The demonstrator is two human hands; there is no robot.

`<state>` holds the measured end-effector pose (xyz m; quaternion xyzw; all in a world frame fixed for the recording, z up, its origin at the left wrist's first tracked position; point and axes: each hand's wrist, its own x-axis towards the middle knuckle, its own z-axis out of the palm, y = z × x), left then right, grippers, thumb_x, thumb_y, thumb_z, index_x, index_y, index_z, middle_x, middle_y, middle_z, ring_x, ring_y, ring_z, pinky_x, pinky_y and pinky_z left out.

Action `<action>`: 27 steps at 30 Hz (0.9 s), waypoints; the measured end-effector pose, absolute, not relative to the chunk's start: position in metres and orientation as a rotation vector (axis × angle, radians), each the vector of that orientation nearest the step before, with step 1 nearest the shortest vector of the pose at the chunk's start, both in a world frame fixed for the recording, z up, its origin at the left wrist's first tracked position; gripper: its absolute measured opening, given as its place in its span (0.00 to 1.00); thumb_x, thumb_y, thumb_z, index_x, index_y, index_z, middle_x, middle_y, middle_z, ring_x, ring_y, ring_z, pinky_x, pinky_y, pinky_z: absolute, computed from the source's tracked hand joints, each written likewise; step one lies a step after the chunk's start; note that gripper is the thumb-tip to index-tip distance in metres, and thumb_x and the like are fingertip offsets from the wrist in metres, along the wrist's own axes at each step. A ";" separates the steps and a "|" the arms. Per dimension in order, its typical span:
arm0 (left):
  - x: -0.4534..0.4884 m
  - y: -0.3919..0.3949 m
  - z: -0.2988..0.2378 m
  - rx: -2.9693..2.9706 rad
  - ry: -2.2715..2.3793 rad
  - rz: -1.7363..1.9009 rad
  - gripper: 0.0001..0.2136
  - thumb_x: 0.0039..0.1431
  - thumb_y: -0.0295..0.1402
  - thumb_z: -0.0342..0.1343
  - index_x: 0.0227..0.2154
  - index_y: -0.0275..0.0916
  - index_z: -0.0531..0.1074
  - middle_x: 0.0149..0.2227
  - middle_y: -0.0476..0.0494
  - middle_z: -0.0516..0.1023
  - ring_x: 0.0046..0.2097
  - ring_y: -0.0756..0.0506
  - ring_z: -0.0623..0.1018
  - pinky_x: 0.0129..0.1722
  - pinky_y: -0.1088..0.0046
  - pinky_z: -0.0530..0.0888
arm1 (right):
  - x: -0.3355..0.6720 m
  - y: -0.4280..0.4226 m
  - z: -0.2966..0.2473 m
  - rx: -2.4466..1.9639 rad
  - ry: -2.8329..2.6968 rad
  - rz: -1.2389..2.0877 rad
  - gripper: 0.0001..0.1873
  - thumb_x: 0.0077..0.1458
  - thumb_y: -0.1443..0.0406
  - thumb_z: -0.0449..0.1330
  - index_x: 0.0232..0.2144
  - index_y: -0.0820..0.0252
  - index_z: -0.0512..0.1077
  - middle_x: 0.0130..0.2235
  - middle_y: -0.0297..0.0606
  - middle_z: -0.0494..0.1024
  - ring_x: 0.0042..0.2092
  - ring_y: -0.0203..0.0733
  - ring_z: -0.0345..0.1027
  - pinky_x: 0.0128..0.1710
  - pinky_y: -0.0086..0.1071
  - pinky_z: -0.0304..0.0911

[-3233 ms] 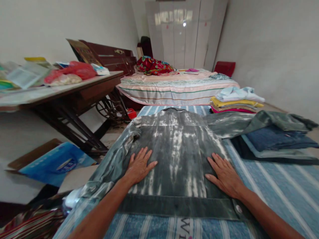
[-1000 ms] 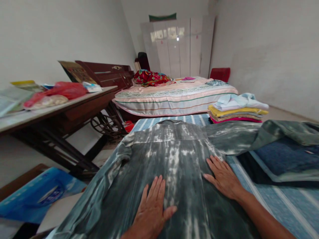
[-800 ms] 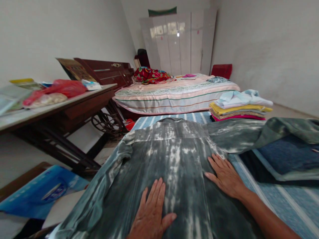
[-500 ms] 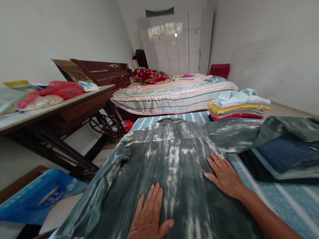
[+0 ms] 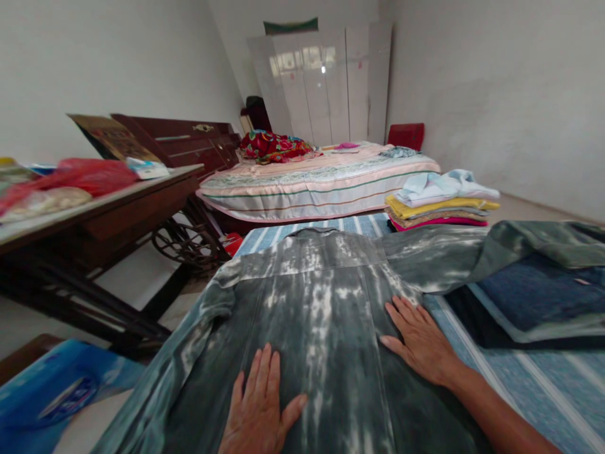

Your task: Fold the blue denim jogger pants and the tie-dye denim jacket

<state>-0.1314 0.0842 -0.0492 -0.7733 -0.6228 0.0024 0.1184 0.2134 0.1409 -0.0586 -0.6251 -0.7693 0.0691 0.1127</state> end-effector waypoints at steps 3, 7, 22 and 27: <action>-0.135 0.084 -0.053 -2.261 -1.786 0.002 0.34 0.58 0.54 0.42 0.59 0.33 0.60 0.64 0.32 0.54 0.64 0.35 0.55 0.59 0.50 0.58 | 0.213 0.141 -0.059 -1.825 -2.247 0.208 0.41 0.58 0.41 0.38 0.62 0.62 0.56 0.65 0.45 0.51 0.66 0.49 0.40 0.63 0.48 0.40; -0.135 0.085 -0.050 -2.272 -1.794 0.036 0.34 0.57 0.54 0.43 0.59 0.33 0.60 0.64 0.33 0.54 0.64 0.35 0.55 0.59 0.52 0.58 | 0.213 0.141 -0.058 -1.823 -2.232 0.219 0.41 0.58 0.41 0.38 0.62 0.62 0.56 0.65 0.45 0.51 0.66 0.50 0.40 0.63 0.48 0.40; -0.108 0.060 -0.033 -2.170 -2.027 0.042 0.33 0.59 0.51 0.43 0.58 0.29 0.61 0.62 0.32 0.57 0.63 0.37 0.58 0.59 0.54 0.61 | 0.217 0.140 -0.066 -1.855 -2.282 0.162 0.42 0.57 0.41 0.37 0.62 0.64 0.56 0.65 0.46 0.52 0.66 0.50 0.39 0.63 0.47 0.39; -0.102 0.053 -0.026 -2.158 -2.060 0.039 0.32 0.60 0.51 0.42 0.58 0.30 0.62 0.62 0.32 0.59 0.63 0.37 0.58 0.59 0.54 0.60 | 0.220 0.139 -0.070 -1.847 -2.274 0.126 0.42 0.57 0.41 0.38 0.62 0.63 0.56 0.65 0.46 0.52 0.66 0.51 0.39 0.63 0.48 0.40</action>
